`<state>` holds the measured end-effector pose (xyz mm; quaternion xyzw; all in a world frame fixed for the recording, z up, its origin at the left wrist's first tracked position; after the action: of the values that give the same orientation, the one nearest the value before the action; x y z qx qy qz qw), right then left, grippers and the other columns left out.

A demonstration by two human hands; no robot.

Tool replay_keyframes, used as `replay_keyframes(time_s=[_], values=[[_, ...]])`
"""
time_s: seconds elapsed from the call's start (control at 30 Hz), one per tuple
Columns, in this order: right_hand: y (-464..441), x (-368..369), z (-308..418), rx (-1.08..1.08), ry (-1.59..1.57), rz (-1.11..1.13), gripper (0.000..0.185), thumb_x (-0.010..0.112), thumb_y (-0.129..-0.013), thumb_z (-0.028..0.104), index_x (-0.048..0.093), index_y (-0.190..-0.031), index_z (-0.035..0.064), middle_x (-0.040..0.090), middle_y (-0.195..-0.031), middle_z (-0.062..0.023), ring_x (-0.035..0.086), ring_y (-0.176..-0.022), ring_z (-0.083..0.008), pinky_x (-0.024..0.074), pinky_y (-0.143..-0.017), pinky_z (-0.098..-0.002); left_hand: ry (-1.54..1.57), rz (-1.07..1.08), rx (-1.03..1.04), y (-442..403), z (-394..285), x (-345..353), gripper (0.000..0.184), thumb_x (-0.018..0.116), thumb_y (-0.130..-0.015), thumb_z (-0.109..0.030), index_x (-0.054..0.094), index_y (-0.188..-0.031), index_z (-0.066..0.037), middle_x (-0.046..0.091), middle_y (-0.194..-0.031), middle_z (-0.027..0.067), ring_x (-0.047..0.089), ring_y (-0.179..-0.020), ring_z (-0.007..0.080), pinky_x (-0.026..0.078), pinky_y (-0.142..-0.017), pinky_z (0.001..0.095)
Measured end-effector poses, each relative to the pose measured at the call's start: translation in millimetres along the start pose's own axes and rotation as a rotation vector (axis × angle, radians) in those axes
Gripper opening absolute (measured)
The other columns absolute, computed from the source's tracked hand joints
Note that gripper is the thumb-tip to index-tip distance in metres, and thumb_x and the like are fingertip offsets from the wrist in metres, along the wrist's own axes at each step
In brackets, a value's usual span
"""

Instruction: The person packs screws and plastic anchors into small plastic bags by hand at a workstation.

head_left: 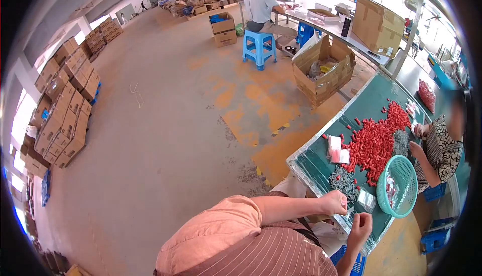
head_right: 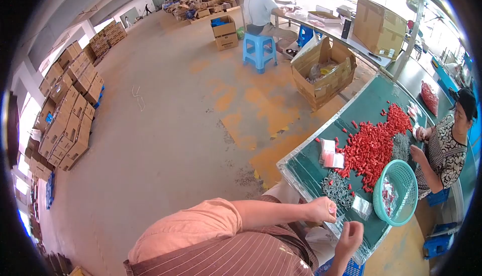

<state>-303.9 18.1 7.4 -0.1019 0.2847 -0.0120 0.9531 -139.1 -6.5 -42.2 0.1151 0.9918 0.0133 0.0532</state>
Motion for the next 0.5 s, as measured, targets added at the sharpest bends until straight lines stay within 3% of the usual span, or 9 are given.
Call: replay_keyframes(time_s=[0.07, 0.13, 0.27, 0.5], values=[[6, 18, -9, 0.018, -0.081, 0.097, 0.014, 0.06, -0.09, 0.01, 0.056, -0.084, -0.0014, 0.054, -0.072, -0.0032, 0.049, -0.064, -0.0091, 0.0407, -0.059, -0.0242, 0.086, -0.021, -0.044, 4, 10, 9, 0.013, 0.073, -0.07, -0.012, 0.064, -0.07, -0.002, 0.062, -0.064, 0.0083, 0.06, -0.059, 0.0165, 0.049, -0.059, 0.032], [11, 33, -31, 0.173, -0.281, 0.164, 0.014, 0.059, -0.092, 0.011, 0.058, -0.084, -0.0007, 0.056, -0.072, -0.0023, 0.05, -0.062, -0.0071, 0.0416, -0.057, -0.022, 0.107, -0.017, -0.095, 11, 13, 16, 0.013, 0.07, -0.075, -0.013, 0.064, -0.072, -0.002, 0.062, -0.066, 0.0089, 0.058, -0.062, 0.0148, 0.047, -0.06, 0.0318], [17, 40, -42, 0.238, -0.374, 0.182, 0.012, 0.058, -0.092, 0.01, 0.059, -0.086, -0.0003, 0.058, -0.072, -0.0023, 0.053, -0.06, -0.0076, 0.0435, -0.054, -0.0219, -0.057, -0.108, -0.006, 25, 0, 11, 0.013, 0.069, -0.076, -0.01, 0.06, -0.072, -0.001, 0.06, -0.067, 0.0087, 0.056, -0.064, 0.0158, 0.045, -0.061, 0.0318], [23, 44, -45, 0.31, -0.412, 0.193, 0.007, 0.058, -0.09, 0.004, 0.058, -0.085, -0.0006, 0.058, -0.07, -0.0034, 0.055, -0.058, -0.0088, 0.044, -0.053, -0.022, 0.096, -0.045, -0.052, 26, 18, 20, 0.015, 0.068, -0.078, -0.011, 0.058, -0.075, -0.001, 0.059, -0.067, 0.0074, 0.053, -0.064, 0.0126, 0.044, -0.061, 0.0312]])
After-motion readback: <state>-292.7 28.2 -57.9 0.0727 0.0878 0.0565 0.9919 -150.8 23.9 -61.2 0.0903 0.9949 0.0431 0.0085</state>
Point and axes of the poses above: each hand's wrist, its own y-axis away from the middle knuckle, its own x-axis out of the palm, z = x × y, the point moved 8 cm from there along -y, towards the middle knuckle
